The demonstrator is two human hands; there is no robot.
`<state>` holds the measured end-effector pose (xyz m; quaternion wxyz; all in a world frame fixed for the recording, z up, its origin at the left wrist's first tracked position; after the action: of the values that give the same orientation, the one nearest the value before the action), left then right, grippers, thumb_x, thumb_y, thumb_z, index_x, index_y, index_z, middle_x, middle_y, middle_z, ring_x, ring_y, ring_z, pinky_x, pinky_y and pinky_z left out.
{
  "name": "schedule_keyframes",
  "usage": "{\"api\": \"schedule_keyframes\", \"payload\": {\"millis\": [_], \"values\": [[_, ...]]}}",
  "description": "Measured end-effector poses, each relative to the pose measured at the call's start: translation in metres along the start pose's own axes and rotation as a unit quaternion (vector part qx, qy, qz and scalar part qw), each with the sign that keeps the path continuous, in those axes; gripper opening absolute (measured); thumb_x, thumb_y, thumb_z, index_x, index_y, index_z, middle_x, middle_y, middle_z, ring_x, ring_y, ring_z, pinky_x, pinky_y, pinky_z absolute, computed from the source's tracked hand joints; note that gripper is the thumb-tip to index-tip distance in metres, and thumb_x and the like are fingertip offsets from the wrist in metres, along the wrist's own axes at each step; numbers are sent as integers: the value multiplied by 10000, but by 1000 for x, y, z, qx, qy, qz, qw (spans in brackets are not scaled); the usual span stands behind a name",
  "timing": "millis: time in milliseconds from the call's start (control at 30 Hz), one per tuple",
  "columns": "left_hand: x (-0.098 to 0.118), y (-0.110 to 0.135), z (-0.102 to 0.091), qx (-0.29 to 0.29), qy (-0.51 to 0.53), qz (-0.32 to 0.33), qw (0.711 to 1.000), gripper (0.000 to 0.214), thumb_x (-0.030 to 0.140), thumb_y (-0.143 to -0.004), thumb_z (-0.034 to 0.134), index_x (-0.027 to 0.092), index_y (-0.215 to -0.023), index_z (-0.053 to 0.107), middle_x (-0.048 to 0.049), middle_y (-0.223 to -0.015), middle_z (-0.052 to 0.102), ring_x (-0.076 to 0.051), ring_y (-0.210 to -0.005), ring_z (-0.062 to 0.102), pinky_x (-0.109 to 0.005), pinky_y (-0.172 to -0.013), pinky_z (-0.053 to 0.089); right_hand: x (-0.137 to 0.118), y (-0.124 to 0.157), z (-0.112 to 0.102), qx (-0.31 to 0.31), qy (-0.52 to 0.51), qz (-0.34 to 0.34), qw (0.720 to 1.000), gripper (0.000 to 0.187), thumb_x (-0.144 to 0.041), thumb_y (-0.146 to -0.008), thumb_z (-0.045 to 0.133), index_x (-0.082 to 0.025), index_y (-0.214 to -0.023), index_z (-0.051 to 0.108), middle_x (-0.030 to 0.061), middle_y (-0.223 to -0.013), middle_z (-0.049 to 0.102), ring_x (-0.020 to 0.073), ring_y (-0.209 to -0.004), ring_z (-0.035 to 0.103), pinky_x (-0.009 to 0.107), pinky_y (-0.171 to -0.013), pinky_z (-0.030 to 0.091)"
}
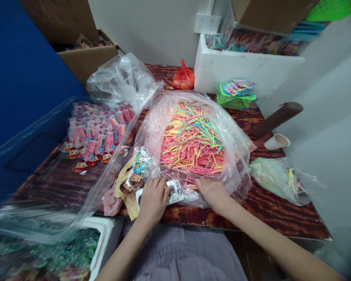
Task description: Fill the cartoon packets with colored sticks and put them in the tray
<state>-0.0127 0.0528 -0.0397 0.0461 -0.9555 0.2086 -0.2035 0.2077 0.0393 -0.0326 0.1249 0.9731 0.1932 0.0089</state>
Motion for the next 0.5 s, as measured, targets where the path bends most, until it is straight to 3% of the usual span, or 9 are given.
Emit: {"api": "schedule_keyframes", "payload": {"millis": [167,267,333,400,500], "values": [[0,-1,-2,7,12,-3,1000,334,344,-982,430,164,-1238,545,-111,-1154,639,-264,-1047,564,-429,-907,460,-14,-17,-6,9,60,-14,998,216,-31,-860,475,-132,-1016,584,153,-1014,625,280,-933,600,332,-672,493],[1,-1,-12,11,21,-3,1000,320,337,-976,443,176,-1227,558,-110,-1149,641,-267,-1043,570,-433,-902,466,2,-20,-12,15,-23,-16,999,191,-22,-852,481,-133,-970,582,151,-1002,639,252,-922,602,334,-742,484],[3,-2,-22,24,31,-2,999,317,337,-970,453,187,-1224,567,-109,-1145,644,-272,-1046,575,-442,-911,464,22,-21,-16,33,-140,6,990,125,-79,-886,470,-155,-908,567,116,-933,651,219,-847,606,324,-742,470],[7,-6,-31,39,58,0,998,317,335,-963,468,201,-1231,571,-107,-1155,644,-273,-1065,575,-447,-931,458,40,-23,-17,30,-309,34,950,139,-177,-928,446,-182,-821,534,53,-802,640,177,-720,595,295,-670,462],[20,-20,-33,42,159,-7,986,310,321,-962,471,207,-1231,573,-104,-1183,638,-260,-1118,569,-434,-963,450,54,-29,-16,-20,-567,56,822,232,-352,-931,476,-192,-764,501,-12,-671,593,117,-559,546,226,-521,405]]}}
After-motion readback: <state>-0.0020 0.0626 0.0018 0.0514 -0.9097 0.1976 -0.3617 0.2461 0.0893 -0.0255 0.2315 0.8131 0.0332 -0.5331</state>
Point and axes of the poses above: each hand's wrist, its own y-axis away from the middle knuckle, its own z-axis out of the palm, x = y × z, the point moved 3 cm from there along -y, towards the middle knuckle
